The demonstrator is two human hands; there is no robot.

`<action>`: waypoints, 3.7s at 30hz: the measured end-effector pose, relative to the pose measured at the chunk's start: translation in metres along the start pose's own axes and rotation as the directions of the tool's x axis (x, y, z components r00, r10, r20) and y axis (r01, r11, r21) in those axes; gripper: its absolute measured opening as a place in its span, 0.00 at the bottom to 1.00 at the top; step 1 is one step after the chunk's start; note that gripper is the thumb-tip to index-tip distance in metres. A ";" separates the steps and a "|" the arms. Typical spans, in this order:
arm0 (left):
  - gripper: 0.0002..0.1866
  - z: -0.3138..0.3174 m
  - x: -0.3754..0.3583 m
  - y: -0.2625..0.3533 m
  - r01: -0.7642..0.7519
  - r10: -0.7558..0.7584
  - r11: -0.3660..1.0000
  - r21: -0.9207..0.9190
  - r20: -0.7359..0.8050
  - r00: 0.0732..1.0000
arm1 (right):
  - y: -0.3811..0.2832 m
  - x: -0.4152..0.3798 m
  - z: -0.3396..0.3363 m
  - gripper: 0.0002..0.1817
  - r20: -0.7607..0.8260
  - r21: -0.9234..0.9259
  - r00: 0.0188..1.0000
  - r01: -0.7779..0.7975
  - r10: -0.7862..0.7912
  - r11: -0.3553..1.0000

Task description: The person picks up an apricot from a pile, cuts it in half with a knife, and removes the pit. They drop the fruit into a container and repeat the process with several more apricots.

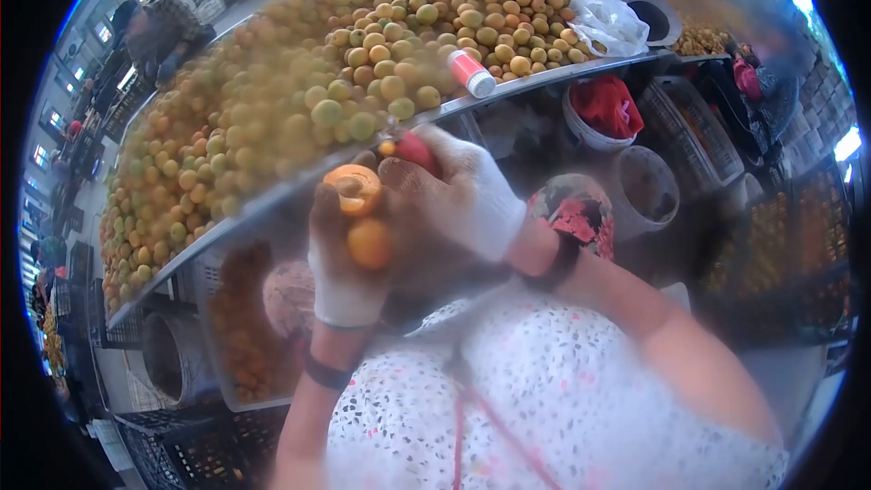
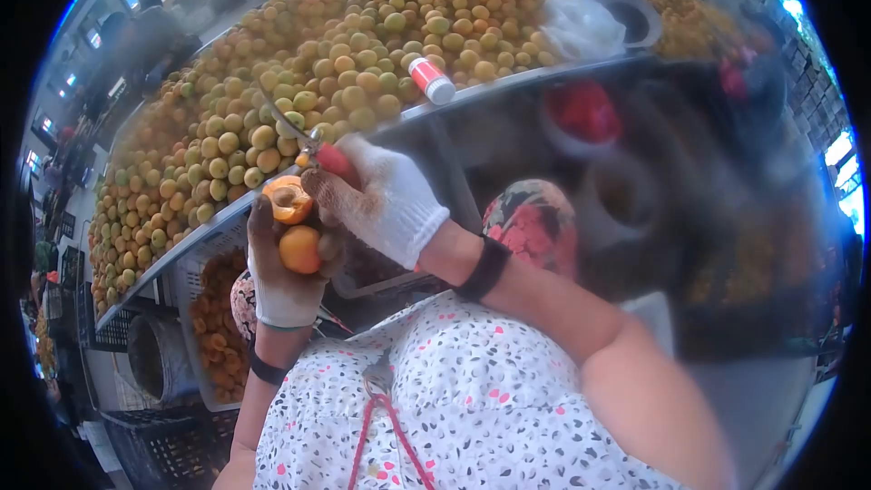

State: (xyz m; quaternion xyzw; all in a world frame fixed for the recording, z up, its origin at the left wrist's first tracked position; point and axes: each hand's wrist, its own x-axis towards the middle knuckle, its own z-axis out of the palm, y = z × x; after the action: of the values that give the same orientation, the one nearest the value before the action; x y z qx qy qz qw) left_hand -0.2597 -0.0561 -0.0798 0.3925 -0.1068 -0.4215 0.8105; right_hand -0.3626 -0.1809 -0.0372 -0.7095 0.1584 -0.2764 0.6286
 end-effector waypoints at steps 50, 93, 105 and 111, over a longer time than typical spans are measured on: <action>0.33 0.014 -0.031 0.034 -0.056 0.024 0.985 0.166 0.190 0.982 | -0.037 -0.013 0.004 0.06 -0.018 0.355 0.992 0.120 -0.122 0.927; 0.26 0.030 -0.048 0.041 -0.130 0.058 0.956 0.265 0.266 0.962 | -0.026 -0.017 -0.006 0.18 0.100 0.579 0.995 -0.074 0.019 0.812; 0.28 0.030 -0.036 0.037 -0.008 -0.087 0.967 0.255 0.361 0.928 | -0.022 -0.020 -0.009 0.18 0.124 0.495 0.989 -0.136 0.085 0.858; 0.29 0.030 -0.031 0.023 -0.002 -0.033 0.995 0.097 0.357 0.933 | -0.004 -0.011 -0.010 0.18 0.182 0.835 0.923 -0.327 0.338 0.442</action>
State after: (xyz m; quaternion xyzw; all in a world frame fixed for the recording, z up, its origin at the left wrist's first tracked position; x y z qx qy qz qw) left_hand -0.2798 -0.0410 -0.0379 0.3484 -0.2697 -0.4869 0.7542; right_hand -0.3779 -0.1822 -0.0346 -0.2614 0.1414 -0.1934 0.9350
